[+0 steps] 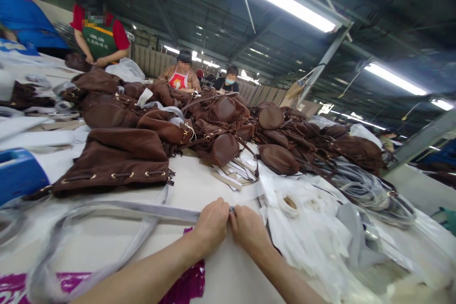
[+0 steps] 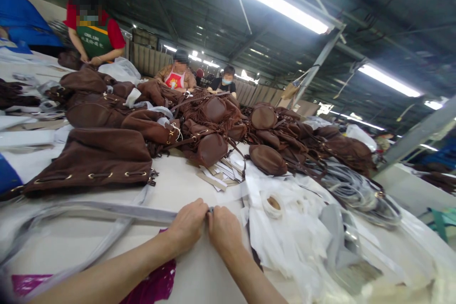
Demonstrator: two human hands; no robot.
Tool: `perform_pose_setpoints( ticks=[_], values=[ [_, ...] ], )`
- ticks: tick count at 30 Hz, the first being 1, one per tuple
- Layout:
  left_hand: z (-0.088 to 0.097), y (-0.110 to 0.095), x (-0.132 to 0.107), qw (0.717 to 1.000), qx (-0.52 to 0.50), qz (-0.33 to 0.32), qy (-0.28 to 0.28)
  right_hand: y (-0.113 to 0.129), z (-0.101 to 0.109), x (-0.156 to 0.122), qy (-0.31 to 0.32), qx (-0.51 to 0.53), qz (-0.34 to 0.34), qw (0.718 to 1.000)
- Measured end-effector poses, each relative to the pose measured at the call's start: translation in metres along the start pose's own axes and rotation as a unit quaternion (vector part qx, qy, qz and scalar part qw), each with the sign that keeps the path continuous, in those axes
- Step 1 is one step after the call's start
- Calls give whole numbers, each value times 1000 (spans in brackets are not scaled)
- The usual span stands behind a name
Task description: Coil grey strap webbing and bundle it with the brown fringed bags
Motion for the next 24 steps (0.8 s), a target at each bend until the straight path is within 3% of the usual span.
perform_pose_setpoints(
  ticks=[2, 6, 10, 15, 17, 21, 24],
  values=[
    [-2, -2, -1, 1000, 2, -3, -9, -2, 4, 3, 9, 12, 19, 1000],
    [-3, -5, 0, 1000, 12, 10, -16, -17, 22, -2, 44, 38, 152, 987],
    [-4, -7, 2, 1000, 18, 13, -21, -34, 39, -5, 58, 0, 256, 965],
    [-8, -7, 4, 1000, 15, 11, -23, -34, 37, -4, 35, -55, 359, 931],
    [-9, -6, 5, 1000, 12, 10, -24, -30, 27, -9, 4, -56, 340, 939],
    [-9, -2, 5, 1000, -3, 8, -29, -19, 2, -15, -48, -14, 143, 988],
    [-7, 1, 4, 999, -13, -1, -35, -6, -8, -5, -64, 3, 34, 997]
  ],
)
Point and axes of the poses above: each hand's wrist, its own x-axis towards the middle knuckle, its own z-axis out of the back of the hand, y = z × x, the point moved 2 cm from there along x, towards the middle knuckle, and after that the axes turned 15 degrees about z, right-handed, at the moved point
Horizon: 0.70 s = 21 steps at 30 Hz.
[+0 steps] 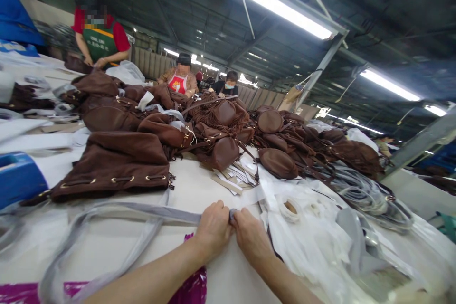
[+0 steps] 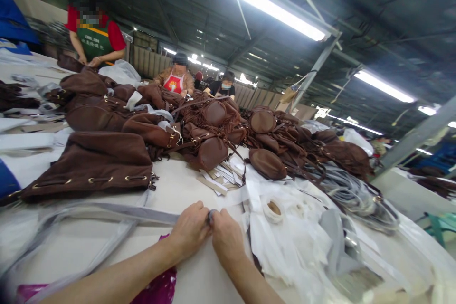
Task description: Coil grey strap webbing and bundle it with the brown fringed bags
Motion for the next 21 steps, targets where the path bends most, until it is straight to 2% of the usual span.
perform_pose_setpoints(
  ticks=[2, 4, 7, 11, 16, 19, 21],
  values=[
    [1, 2, 2, 1000, 0, -4, -8, 5, -1, 13, 3, 23, -40, 999],
    [3, 4, 5, 1000, 7, -1, -18, 6, 3, 26, 16, 57, -42, 997],
    [5, 7, 10, 1000, 17, -3, -25, 0, 13, 36, 51, 121, 12, 991],
    [6, 8, 11, 999, 20, -13, -35, -17, 28, 27, 102, 179, 111, 972],
    [5, 9, 11, 999, 15, -25, -33, -33, 35, 15, 105, 150, 197, 963],
    [7, 9, 12, 999, 16, -28, -23, -31, 26, 14, 90, 127, 192, 969],
    [11, 11, 13, 999, 16, -23, -17, -25, 18, 13, 68, 116, 162, 978]
  ],
)
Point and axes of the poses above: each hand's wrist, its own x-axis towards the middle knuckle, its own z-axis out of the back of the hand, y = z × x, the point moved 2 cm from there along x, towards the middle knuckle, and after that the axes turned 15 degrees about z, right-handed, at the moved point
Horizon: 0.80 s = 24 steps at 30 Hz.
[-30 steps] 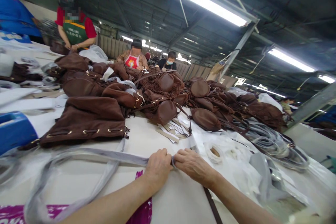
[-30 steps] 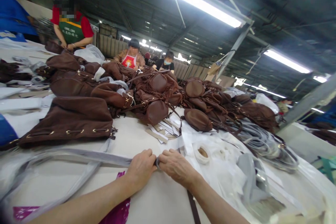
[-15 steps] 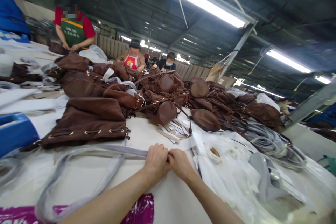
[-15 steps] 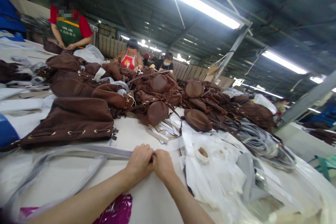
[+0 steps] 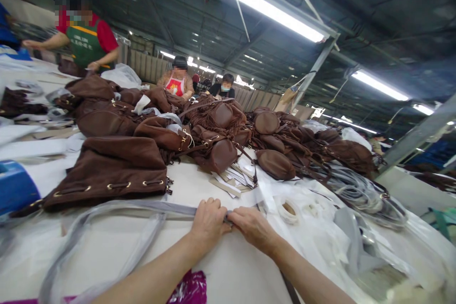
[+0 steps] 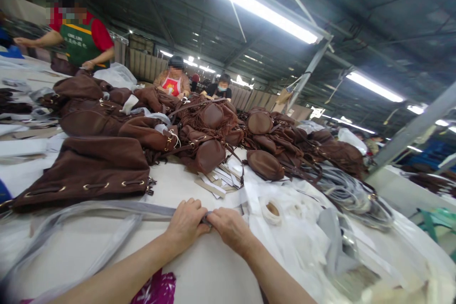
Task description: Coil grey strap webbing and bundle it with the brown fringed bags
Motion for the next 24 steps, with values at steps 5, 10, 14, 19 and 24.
perform_pose_setpoints(
  ticks=[5, 10, 14, 19, 24],
  values=[
    [6, 14, 6, 999, -17, 22, 19, 19, -16, 2, -78, -10, -131, 988],
    [-2, 14, -1, 998, -21, 48, 17, 27, -24, 23, -151, 31, -253, 955],
    [-8, 2, -8, 998, -23, 54, 1, 21, -25, 40, -190, 71, -297, 933],
    [-7, -4, -5, 996, -15, 84, -14, 9, -7, 35, -147, 137, -208, 957],
    [-3, -4, -3, 996, -13, 86, -15, 0, 14, 17, -72, 137, -45, 987]
  ],
)
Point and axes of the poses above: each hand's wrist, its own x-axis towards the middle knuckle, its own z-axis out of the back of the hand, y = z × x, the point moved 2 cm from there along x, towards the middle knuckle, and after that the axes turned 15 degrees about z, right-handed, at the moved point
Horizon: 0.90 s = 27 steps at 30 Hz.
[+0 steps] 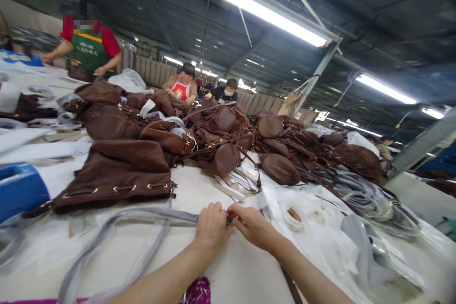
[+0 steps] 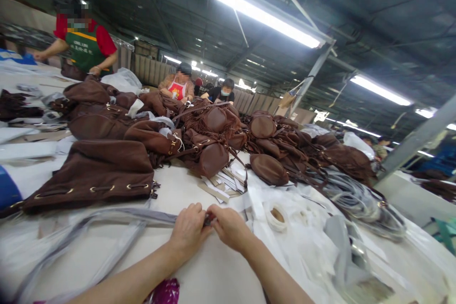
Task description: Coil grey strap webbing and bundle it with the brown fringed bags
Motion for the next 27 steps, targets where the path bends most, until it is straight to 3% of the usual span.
perform_pose_setpoints(
  ticks=[2, 5, 11, 17, 21, 27],
  values=[
    [1, 1, 1, 1000, 0, -7, 3, -4, 3, -5, 24, -19, 38, 999],
    [1, 5, 5, 999, -1, -31, 17, -6, -5, -11, 17, -54, 41, 998],
    [2, 20, 14, 998, -1, -59, 24, 12, -40, -12, -105, -108, -75, 986],
    [0, 15, 2, 998, -14, -57, 18, 17, -55, 15, -188, -89, -205, 956],
    [0, 9, 3, 999, -7, -35, 7, 6, -42, 29, -166, -34, -200, 965],
    [3, 8, 7, 1000, -11, -16, 4, 1, -9, 9, -48, 36, -80, 995]
  ],
)
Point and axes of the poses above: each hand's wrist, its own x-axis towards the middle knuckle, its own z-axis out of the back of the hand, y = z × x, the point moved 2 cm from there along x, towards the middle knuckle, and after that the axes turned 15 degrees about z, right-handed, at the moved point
